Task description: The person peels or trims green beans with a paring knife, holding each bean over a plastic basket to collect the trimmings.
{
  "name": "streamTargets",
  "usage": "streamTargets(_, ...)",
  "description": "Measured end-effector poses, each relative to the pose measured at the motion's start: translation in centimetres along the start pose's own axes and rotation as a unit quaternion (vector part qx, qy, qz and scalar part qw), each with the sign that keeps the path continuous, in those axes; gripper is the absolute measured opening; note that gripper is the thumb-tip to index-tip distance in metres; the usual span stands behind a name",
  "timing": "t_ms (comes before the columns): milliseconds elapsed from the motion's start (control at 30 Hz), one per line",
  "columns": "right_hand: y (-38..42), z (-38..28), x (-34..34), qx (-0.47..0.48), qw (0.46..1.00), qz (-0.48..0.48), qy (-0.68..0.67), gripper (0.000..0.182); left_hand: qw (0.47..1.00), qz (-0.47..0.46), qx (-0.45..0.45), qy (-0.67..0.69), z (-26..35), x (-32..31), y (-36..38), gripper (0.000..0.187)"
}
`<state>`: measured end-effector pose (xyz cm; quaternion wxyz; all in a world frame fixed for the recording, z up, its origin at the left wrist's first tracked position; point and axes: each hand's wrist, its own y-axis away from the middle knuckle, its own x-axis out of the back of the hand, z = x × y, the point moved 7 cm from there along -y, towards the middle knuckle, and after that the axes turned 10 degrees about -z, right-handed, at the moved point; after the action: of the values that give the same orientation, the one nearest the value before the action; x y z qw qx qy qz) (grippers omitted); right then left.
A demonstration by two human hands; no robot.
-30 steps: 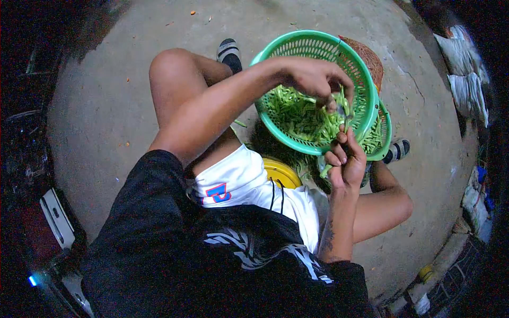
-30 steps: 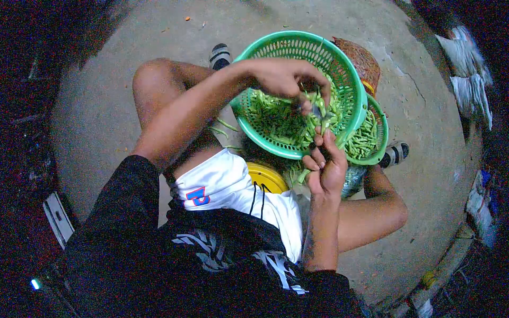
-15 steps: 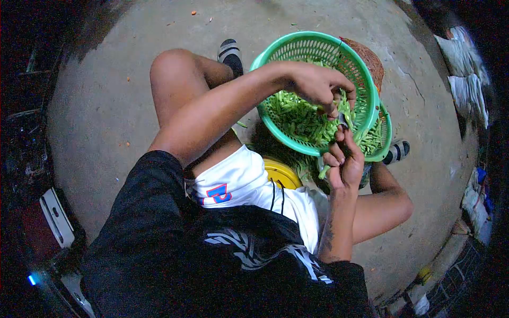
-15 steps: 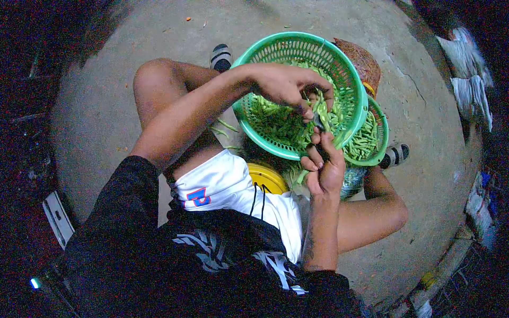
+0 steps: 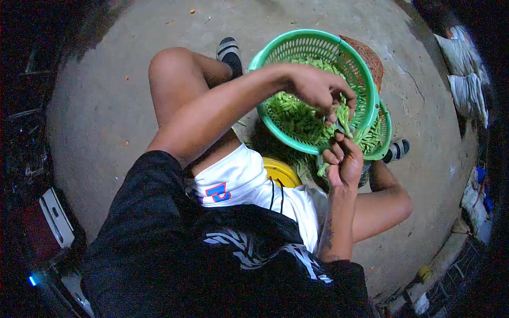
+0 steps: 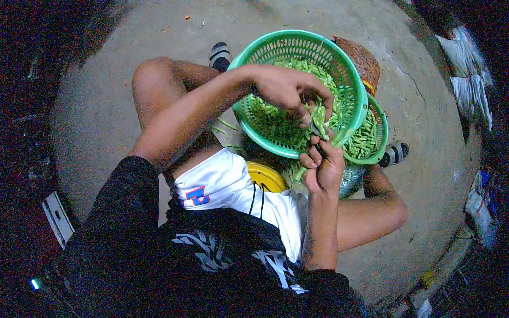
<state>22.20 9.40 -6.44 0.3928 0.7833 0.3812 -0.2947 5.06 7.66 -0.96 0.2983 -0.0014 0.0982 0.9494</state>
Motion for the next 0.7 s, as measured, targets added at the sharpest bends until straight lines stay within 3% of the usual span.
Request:
streamTargets(133, -0.1, -0.3, -0.2, 0.001, 0.999, -0.050, -0.003, 0.033, 0.992, 0.078, -0.030, -0.096, 0.6, 2.9, 1.4, 0.036)
streamTargets(267, -0.1, -1.1, -4.3, -0.015, 0.994, -0.102, -0.035, 0.044, 0.994, 0.105, -0.017, -0.022, 0.2, 3.8, 2.1, 0.033)
streamTargets(333, -0.1, -0.9, -5.1, -0.013, 0.991, -0.127, -0.028, 0.051, 0.982, 0.145, -0.026, -0.118, 0.4, 4.2, 2.5, 0.035)
streamTargets(400, -0.1, -0.8, -4.6, 0.003, 0.996, -0.044, 0.082, 0.049, 0.986, 0.138, -0.010, -0.095, 0.2, 4.1, 2.5, 0.037)
streamTargets(433, -0.1, -0.6, -4.0, -0.024, 0.990, -0.050, 0.127, 0.046, 0.989, 0.130, 0.005, -0.072, 0.0, 3.9, 2.3, 0.038)
streamTargets(533, -0.1, 0.0, -2.6, -0.059, 0.968, 0.026, 0.242, 0.026, 0.993, 0.095, 0.022, -0.065, 0.3, 2.6, 1.5, 0.039)
streamTargets(633, -0.2, 0.5, -2.6, -0.063, 0.947, 0.039, 0.312, 0.021, 0.994, 0.070, -0.019, -0.079, 0.8, 1.4, 0.5, 0.037)
streamTargets(700, -0.3, 0.3, -3.1, -0.052, 0.957, 0.037, 0.281, 0.021, 0.995, 0.054, -0.033, -0.075, 1.1, 1.0, 0.3, 0.035)
